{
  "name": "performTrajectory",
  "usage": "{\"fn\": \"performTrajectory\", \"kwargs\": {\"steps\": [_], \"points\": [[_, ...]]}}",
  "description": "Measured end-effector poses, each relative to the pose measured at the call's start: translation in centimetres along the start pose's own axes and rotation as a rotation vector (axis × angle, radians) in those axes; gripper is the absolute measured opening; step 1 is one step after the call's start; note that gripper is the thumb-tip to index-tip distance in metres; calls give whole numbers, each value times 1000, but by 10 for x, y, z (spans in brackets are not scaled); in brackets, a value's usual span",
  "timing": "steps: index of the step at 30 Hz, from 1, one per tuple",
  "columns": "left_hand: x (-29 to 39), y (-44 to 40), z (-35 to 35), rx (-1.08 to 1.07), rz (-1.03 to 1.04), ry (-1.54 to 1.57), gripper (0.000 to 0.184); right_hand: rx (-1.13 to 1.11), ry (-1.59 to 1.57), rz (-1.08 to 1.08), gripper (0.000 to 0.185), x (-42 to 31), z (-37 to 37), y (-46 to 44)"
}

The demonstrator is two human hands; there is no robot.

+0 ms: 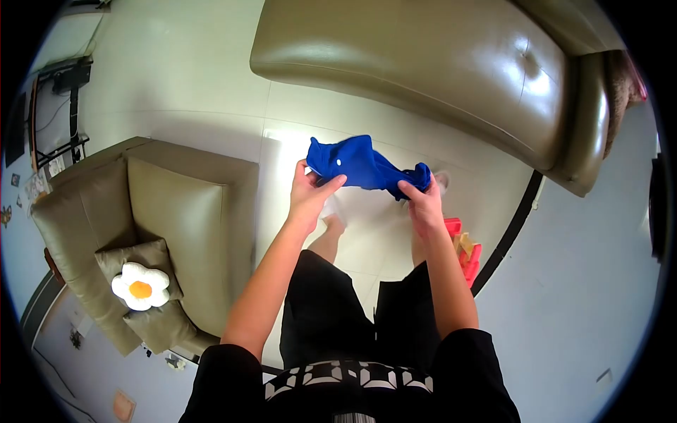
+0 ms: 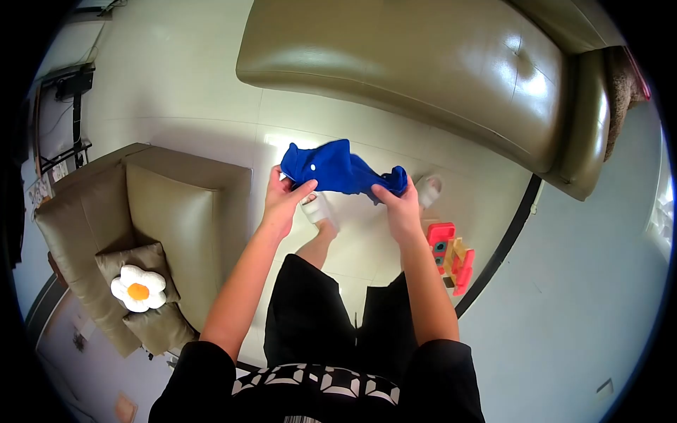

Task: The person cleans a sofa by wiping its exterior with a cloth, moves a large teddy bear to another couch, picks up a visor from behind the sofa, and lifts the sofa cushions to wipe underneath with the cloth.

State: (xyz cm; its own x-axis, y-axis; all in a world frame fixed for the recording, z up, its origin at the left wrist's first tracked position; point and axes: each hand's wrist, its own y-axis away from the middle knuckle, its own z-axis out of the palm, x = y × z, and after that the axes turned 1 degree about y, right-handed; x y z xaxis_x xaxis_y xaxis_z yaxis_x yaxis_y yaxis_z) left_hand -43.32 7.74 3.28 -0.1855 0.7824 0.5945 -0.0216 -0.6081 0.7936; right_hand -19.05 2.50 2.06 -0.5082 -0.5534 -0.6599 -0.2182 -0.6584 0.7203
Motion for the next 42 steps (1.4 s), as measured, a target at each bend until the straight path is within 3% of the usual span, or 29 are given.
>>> {"fn": "performTrajectory", "kwargs": {"steps": [1,2,3,4,6,7,8,9,11,12,13,15,16,17,19,20,23,24,27,31,32,35,36,37,39,42], "points": [[1,0,-7,-5,34,-30,86,26,134,-53,42,6,9,2],[2,-2,-13,-11,68,-62,96,33,174,-37,66,6,14,3],[1,-5,-19,-18,104,-95,105,17,239,-88,71,8,18,2],[-14,-15,-26,-39,143,-99,102,3,305,-140,76,11,19,0],[-24,-32,-33,-100,240,-416,97,-88,474,-251,88,22,7,-15],[-28,-39,-31,-127,288,-581,94,-74,581,-320,87,28,-2,-25],[-31,-44,-28,-88,279,-604,66,-59,684,-390,86,36,-11,-37],[-42,-58,-27,-85,365,-807,58,-41,786,-460,85,46,-22,-51],[-66,-95,-29,-76,538,-1220,42,-56,869,-320,77,49,-39,-73],[-84,-115,-28,-35,643,-1225,26,-63,906,-248,74,53,-50,-87],[-91,-133,-24,-35,596,-1260,24,-73,958,-298,69,66,-66,-105],[-104,-165,-20,-31,894,-1271,19,-94,1072,-404,61,90,-97,-142],[-110,-186,-21,-134,914,-1270,20,-18,1055,-319,43,86,-97,-147],[-116,-206,-22,-240,929,-1264,21,-94,1063,-371,38,92,-109,-164],[-120,-234,-18,-446,898,-1273,24,-251,1077,-479,27,102,-136,-201],[-120,-241,-14,-444,584,-1261,28,-249,1139,-509,15,106,-145,-218],[-122,-267,-5,-317,577,-1320,28,-181,1318,-507,16,110,-160,-255],[-130,-286,-15,-294,832,-1259,32,-180,1329,-514,16,110,-159,-262],[-136,-308,-30,-76,933,-1110,37,-210,1207,-623,16,121,-152,-274],[-130,-314,-40,260,1320,-798,41,-241,943,-891,18,135,-118,-269],[-125,-305,-39,362,1153,-676,42,-227,838,-914,18,132,-104,-265],[-97,-320,-49,643,1414,-433,39,-239,557,-1038,21,113,-41,-239],[-80,-310,-33,519,1397,-104,39,-244,478,-1125,23,107,-20,-235],[-64,-305,-20,576,1356,-9,46,-243,398,-1210,25,102,-4,-237],[-44,-312,-2,680,1218,191,51,-193,548,-1412,41,93,18,-237],[-45,-342,8,769,1164,147,45,-164,561,-1550,61,99,39,-251]]}}
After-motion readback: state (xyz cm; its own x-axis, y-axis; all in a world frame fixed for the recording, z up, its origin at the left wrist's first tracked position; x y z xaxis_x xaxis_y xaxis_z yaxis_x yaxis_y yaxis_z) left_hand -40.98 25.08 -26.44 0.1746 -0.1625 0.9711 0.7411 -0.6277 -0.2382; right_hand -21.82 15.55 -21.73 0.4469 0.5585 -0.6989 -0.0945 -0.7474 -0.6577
